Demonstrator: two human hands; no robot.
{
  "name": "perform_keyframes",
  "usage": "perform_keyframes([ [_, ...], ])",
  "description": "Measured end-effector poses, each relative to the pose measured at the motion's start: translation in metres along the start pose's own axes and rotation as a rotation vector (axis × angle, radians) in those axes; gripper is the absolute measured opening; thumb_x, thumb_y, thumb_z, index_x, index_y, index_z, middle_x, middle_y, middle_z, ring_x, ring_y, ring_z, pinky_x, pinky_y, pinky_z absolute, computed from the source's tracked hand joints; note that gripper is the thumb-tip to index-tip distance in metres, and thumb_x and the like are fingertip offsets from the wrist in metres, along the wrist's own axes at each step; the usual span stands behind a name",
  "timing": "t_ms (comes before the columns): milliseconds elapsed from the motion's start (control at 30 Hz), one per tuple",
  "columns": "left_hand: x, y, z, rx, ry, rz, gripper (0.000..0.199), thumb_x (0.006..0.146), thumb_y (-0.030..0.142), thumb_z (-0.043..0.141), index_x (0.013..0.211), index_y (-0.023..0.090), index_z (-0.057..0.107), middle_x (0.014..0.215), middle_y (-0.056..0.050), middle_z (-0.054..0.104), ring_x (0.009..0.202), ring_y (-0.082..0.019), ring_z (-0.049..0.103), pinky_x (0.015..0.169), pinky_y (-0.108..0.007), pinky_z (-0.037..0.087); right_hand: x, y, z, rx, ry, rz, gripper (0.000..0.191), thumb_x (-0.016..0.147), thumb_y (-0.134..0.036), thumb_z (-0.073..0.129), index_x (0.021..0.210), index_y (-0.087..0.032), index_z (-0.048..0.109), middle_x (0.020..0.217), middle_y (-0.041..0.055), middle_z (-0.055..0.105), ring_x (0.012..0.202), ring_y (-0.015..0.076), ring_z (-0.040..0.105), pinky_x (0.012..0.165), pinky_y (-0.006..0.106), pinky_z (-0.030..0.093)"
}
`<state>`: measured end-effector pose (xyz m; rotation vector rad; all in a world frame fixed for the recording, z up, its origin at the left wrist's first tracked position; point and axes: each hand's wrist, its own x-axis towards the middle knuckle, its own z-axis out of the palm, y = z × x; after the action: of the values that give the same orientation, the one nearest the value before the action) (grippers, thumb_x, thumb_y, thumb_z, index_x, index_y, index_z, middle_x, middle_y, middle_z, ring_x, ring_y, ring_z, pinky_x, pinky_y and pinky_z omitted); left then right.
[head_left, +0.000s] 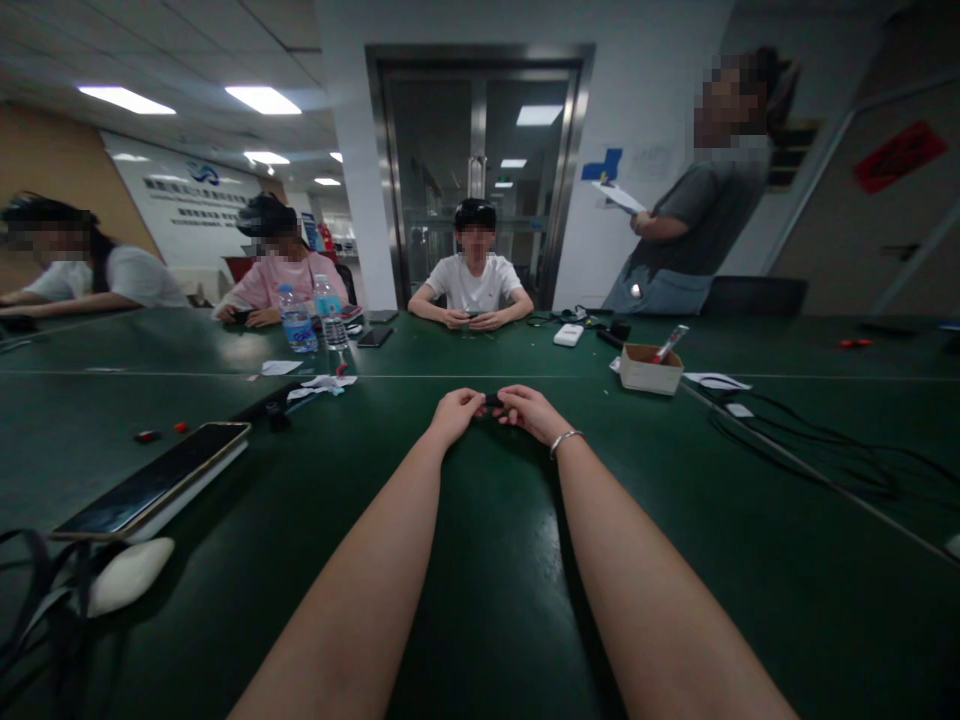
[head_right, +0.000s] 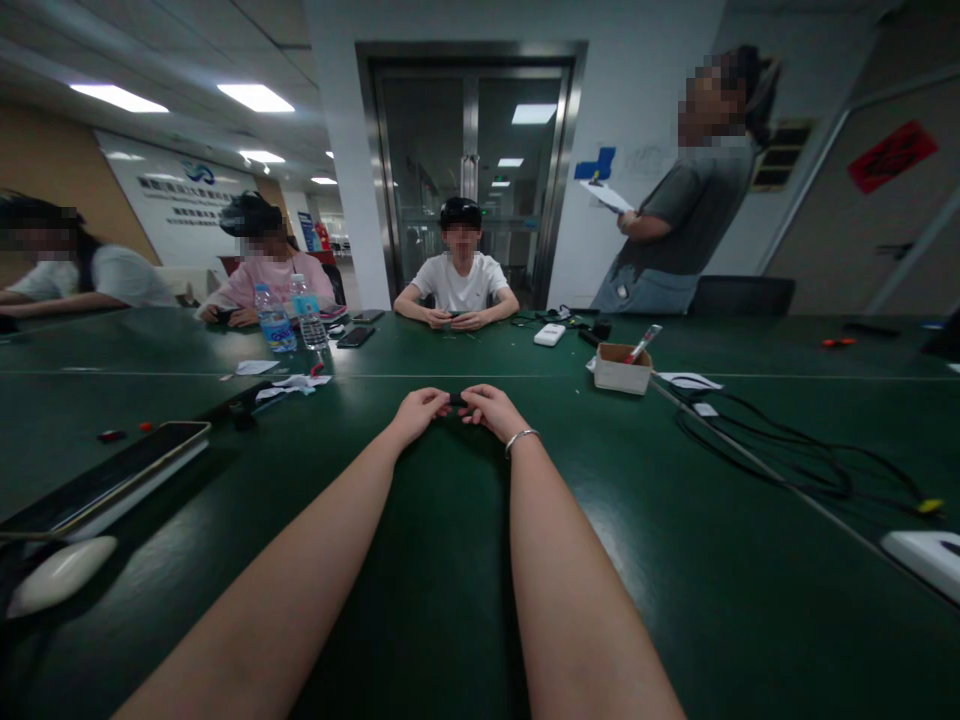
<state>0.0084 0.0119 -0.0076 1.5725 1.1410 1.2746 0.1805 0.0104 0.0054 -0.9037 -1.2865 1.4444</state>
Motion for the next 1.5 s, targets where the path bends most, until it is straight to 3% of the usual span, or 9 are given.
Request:
perform_keyframes([
  [133, -0.001, 0.005, -0.002, -0.078, 0.017, 0.030, 0.021, 0.071, 0.028, 0.071, 0.086, 0.014, 0.067, 0.080, -0.006, 0.070, 0.077, -0.017, 0.064, 0.079, -0.033, 0.049, -0.001, -0.002, 0.001, -0.039, -0.008, -0.007, 0.008, 0.091, -0.019, 0.057, 0.085, -0.013, 0.057, 0.059, 0.0035, 0.068, 0.036, 0.0047, 0.052, 0.050, 0.017, 0.053],
  [300, -0.003, 0.003, -0.003, -0.079, 0.019, 0.106, 0.027, 0.066, 0.024, 0.075, 0.090, 0.015, 0.067, 0.089, -0.008, 0.070, 0.085, -0.018, 0.064, 0.081, -0.032, 0.049, -0.001, -0.001, 0.002, -0.064, 0.010, -0.012, 0.012, 0.092, -0.021, 0.057, 0.083, -0.013, 0.057, 0.058, 0.0035, 0.068, 0.037, 0.0052, 0.053, 0.047, 0.015, 0.050],
  [433, -0.002, 0.003, -0.001, -0.043, 0.030, -0.008, 0.024, 0.078, 0.036, 0.064, 0.089, 0.015, 0.065, 0.083, -0.008, 0.070, 0.072, -0.017, 0.065, 0.067, -0.030, 0.048, -0.001, -0.001, 0.002, -0.071, 0.000, -0.008, 0.012, 0.091, -0.020, 0.058, 0.082, -0.013, 0.057, 0.057, 0.0030, 0.067, 0.038, 0.0056, 0.054, 0.046, 0.015, 0.048],
  [533, -0.001, 0.001, 0.000, -0.016, 0.043, -0.018, 0.021, 0.078, 0.035, 0.063, 0.080, 0.014, 0.064, 0.073, -0.006, 0.068, 0.063, -0.016, 0.063, 0.064, -0.029, 0.047, -0.001, -0.002, 0.002, -0.072, -0.008, -0.010, 0.009, 0.091, -0.017, 0.057, 0.083, -0.013, 0.057, 0.056, 0.0022, 0.066, 0.038, 0.0056, 0.054, 0.046, 0.015, 0.048],
  [833, -0.002, 0.005, -0.003, -0.093, 0.031, 0.062, 0.021, 0.066, 0.021, 0.074, 0.085, 0.015, 0.067, 0.084, -0.006, 0.070, 0.078, -0.016, 0.063, 0.080, -0.033, 0.049, -0.002, -0.004, 0.003, -0.091, 0.000, 0.004, 0.017, 0.095, -0.020, 0.051, 0.080, -0.013, 0.055, 0.057, 0.0035, 0.068, 0.041, 0.0062, 0.057, 0.040, 0.012, 0.041],
  [1100, -0.006, 0.011, -0.006, -0.100, 0.037, 0.056, 0.023, 0.063, 0.018, 0.076, 0.085, 0.014, 0.070, 0.086, -0.007, 0.071, 0.082, -0.017, 0.064, 0.085, -0.035, 0.049, -0.002, -0.004, 0.003, -0.097, -0.002, -0.002, 0.018, 0.093, -0.024, 0.056, 0.078, -0.014, 0.055, 0.058, 0.0043, 0.068, 0.041, 0.0065, 0.056, 0.041, 0.013, 0.044],
  [1233, -0.006, 0.009, -0.006, -0.103, 0.061, 0.022, 0.024, 0.063, 0.021, 0.077, 0.086, 0.015, 0.071, 0.088, -0.008, 0.072, 0.085, -0.019, 0.065, 0.085, -0.036, 0.049, -0.003, -0.003, 0.001, -0.045, -0.020, -0.023, 0.005, 0.086, -0.016, 0.061, 0.088, -0.015, 0.057, 0.063, 0.0001, 0.066, 0.040, 0.0059, 0.055, 0.046, 0.017, 0.051],
  [1367, -0.004, 0.008, -0.006, -0.107, 0.095, -0.003, 0.026, 0.062, 0.021, 0.077, 0.087, 0.014, 0.071, 0.089, -0.009, 0.072, 0.084, -0.020, 0.065, 0.084, -0.036, 0.050, -0.004, -0.002, 0.000, 0.064, -0.028, -0.077, 0.042, 0.075, -0.004, 0.066, 0.110, -0.024, 0.054, 0.078, -0.0056, 0.065, 0.039, 0.0037, 0.054, 0.059, 0.027, 0.060],
  [1500, -0.003, 0.006, -0.005, -0.128, 0.087, -0.007, 0.025, 0.064, 0.021, 0.076, 0.088, 0.014, 0.071, 0.090, -0.010, 0.072, 0.085, -0.019, 0.065, 0.084, -0.036, 0.049, -0.001, -0.002, 0.002, 0.001, 0.013, -0.031, 0.019, 0.086, -0.024, 0.063, 0.101, -0.018, 0.054, 0.064, -0.0019, 0.064, 0.037, 0.0057, 0.052, 0.054, 0.025, 0.058],
])
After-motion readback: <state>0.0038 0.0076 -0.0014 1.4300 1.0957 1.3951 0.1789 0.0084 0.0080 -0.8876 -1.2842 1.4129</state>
